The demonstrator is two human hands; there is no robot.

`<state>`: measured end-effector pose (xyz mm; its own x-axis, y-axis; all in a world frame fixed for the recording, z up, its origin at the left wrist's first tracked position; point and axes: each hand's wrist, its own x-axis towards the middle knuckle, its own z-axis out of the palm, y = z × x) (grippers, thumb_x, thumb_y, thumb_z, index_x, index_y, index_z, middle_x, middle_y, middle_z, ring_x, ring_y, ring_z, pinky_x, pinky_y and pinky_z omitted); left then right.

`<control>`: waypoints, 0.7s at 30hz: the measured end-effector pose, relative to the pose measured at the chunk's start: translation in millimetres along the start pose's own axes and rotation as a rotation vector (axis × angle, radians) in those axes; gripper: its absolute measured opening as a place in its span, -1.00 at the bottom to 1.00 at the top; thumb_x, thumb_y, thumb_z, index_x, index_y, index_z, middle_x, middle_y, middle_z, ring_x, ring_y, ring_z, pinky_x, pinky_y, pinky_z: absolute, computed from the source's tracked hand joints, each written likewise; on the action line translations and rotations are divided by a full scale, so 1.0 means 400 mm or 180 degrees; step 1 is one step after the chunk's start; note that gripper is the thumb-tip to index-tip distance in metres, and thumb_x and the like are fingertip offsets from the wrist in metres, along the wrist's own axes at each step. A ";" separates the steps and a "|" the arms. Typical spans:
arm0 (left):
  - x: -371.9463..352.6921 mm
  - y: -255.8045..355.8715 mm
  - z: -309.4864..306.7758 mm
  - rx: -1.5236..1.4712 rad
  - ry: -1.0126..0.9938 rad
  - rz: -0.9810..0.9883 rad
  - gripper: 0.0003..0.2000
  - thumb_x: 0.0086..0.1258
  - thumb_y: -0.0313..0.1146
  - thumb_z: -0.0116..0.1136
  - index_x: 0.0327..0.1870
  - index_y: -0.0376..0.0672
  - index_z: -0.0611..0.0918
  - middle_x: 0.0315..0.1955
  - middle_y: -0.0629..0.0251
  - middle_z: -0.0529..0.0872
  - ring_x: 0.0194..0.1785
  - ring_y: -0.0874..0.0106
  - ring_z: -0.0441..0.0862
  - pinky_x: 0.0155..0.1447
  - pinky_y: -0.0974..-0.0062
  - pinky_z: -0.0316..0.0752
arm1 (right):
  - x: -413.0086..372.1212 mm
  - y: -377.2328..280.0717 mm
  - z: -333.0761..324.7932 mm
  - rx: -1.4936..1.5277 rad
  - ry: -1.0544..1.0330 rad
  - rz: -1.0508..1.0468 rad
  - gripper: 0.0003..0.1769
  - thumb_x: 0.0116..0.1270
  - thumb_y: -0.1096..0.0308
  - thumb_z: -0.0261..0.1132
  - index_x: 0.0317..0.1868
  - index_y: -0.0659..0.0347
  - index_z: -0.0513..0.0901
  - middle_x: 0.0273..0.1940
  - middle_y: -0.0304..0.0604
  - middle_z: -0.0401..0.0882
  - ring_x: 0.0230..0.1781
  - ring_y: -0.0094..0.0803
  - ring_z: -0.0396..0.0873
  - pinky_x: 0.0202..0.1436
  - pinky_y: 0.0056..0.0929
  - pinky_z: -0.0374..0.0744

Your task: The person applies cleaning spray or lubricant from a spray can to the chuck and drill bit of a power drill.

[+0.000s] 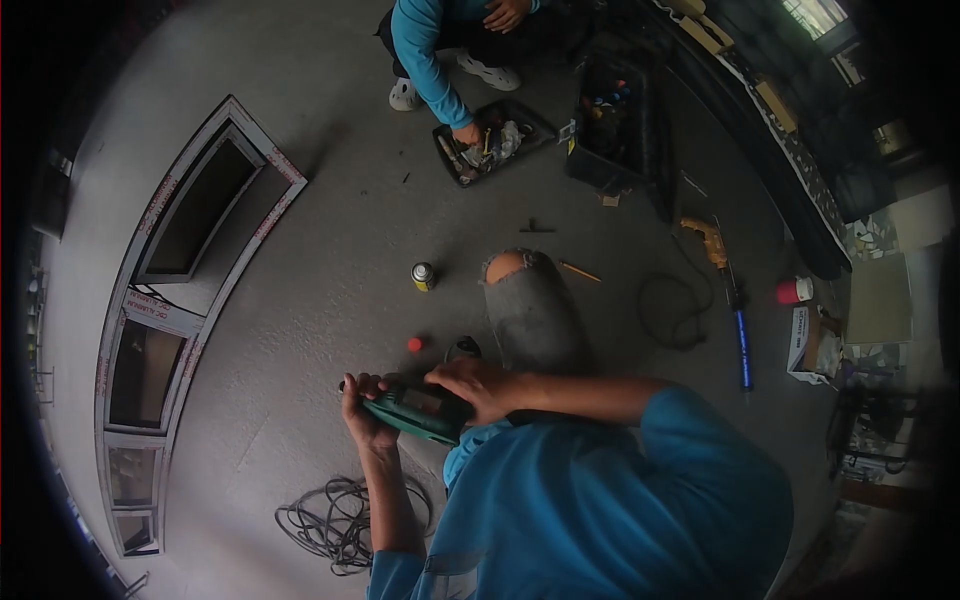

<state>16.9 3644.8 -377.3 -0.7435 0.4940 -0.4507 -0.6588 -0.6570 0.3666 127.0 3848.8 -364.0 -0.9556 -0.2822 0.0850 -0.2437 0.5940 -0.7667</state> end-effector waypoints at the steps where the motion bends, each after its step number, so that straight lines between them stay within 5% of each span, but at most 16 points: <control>1: -0.006 0.006 -0.004 0.0050 -0.0026 0.0016 -0.61 0.46 -0.04 0.17 -0.56 -0.04 0.48 -0.63 0.42 0.47 -0.32 0.40 0.62 0.14 0.15 0.50 | 0.006 -0.004 0.000 -0.0064 -0.0063 -0.0081 -0.15 -0.09 0.17 0.55 0.19 0.35 0.40 0.07 0.11 0.49 0.10 0.03 0.52 0.21 -0.09 0.46; 12: -0.042 0.087 0.046 0.0340 -0.0805 0.0002 -0.55 0.41 0.14 0.14 -0.50 -0.02 0.41 -0.59 0.44 0.37 -0.26 0.37 0.53 0.18 0.15 0.44 | 0.041 -0.048 0.024 -0.0273 -0.0079 -0.0227 -0.25 -0.17 0.29 0.49 0.12 0.33 0.49 0.09 0.02 0.49 0.17 -0.05 0.47 0.35 -0.13 0.33; 16: -0.055 0.073 0.099 0.1067 -0.0203 0.0115 -0.65 0.36 -0.13 0.24 -0.56 -0.04 0.39 -0.65 0.42 0.36 -0.34 0.40 0.48 0.08 0.29 0.43 | 0.026 -0.029 0.014 -0.0148 0.0065 -0.0423 -0.32 -0.18 0.33 0.45 0.06 0.33 0.53 0.04 0.01 0.52 0.12 -0.08 0.50 0.30 -0.13 0.37; 21: -0.063 0.041 0.154 0.1063 -0.0360 0.0034 -0.72 0.22 -0.31 0.23 -0.59 -0.03 0.36 -0.65 0.41 0.38 -0.38 0.41 0.41 -0.07 0.37 0.36 | 0.005 0.004 0.022 0.0325 0.0053 -0.0432 -0.29 -0.14 0.30 0.47 0.12 0.30 0.50 -0.04 0.03 0.55 0.07 -0.04 0.53 0.28 -0.13 0.39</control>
<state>17.7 3656.6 -309.9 -0.7462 0.5603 -0.3594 -0.6383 -0.4491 0.6252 126.3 3842.6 -370.5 -0.9178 -0.3418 0.2021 -0.3534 0.4714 -0.8080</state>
